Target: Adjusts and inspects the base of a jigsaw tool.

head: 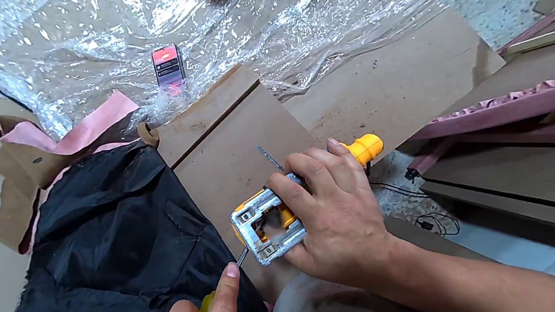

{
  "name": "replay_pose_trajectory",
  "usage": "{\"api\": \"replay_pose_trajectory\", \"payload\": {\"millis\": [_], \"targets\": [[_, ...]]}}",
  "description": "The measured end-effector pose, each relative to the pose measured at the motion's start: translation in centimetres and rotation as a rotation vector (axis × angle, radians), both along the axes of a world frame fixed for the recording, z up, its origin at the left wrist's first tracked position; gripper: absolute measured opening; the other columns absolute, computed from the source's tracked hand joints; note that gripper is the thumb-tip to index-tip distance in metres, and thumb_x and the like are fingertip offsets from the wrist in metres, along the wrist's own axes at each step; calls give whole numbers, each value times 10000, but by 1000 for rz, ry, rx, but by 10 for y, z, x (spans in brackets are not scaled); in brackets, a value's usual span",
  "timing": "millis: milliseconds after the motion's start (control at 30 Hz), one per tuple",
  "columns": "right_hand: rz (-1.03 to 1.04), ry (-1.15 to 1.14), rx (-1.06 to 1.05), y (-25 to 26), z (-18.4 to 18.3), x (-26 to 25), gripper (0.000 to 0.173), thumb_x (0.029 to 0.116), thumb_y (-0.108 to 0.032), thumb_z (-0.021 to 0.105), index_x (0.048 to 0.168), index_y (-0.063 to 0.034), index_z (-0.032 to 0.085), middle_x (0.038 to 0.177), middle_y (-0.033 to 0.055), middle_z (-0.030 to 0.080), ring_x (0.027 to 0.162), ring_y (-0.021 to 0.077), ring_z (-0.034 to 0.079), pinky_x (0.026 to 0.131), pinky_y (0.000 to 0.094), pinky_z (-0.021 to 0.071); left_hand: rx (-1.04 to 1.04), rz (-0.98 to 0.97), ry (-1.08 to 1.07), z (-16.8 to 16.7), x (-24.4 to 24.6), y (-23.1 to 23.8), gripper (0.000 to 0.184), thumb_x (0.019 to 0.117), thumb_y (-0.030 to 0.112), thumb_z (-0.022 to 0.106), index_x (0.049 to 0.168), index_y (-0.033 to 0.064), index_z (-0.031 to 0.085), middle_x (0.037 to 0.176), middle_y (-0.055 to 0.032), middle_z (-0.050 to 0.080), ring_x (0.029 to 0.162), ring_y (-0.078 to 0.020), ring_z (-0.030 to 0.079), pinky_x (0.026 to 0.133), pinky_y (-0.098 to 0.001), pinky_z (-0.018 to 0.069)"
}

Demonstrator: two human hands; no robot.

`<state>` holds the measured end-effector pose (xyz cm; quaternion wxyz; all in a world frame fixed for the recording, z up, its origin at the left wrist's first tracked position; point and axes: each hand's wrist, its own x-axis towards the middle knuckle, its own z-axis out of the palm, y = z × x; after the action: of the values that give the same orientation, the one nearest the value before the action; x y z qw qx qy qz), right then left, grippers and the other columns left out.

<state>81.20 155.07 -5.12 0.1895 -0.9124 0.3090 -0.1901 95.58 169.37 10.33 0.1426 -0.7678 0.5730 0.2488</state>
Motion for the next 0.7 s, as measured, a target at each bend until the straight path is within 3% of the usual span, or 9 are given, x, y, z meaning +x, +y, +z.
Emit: {"api": "replay_pose_trajectory", "payload": {"millis": [233,333,467,700], "targets": [[-8,7,5,-3,-1,4,570,819,-529,645,1282,-198,656,1299,119,593,1340,342,497,1199,653,215,-88,107,242,-13,29,4,391,1081,238,469,1433,181,630,861,-121,704,641,-263,644,531,-432,512],[-7,27,8,-6,0,4,566,816,-545,642,1267,-204,656,1286,112,594,1338,338,496,1197,655,215,-136,112,254,-21,30,11,393,1077,239,481,1437,178,626,842,-114,689,623,-250,630,514,-419,504],[-18,45,14,-7,2,4,563,814,-553,639,1267,-218,658,1275,100,594,1325,333,502,1190,662,219,-199,-6,99,-34,25,24,404,1069,199,492,1456,201,608,820,-135,628,569,-274,600,441,-405,448],[12,25,11,-8,2,1,528,832,-525,661,1257,-211,660,1268,105,594,1316,329,508,1194,658,234,-241,-275,48,-34,53,19,468,1040,144,499,1487,265,565,828,-135,608,576,-294,583,444,-420,425]]}}
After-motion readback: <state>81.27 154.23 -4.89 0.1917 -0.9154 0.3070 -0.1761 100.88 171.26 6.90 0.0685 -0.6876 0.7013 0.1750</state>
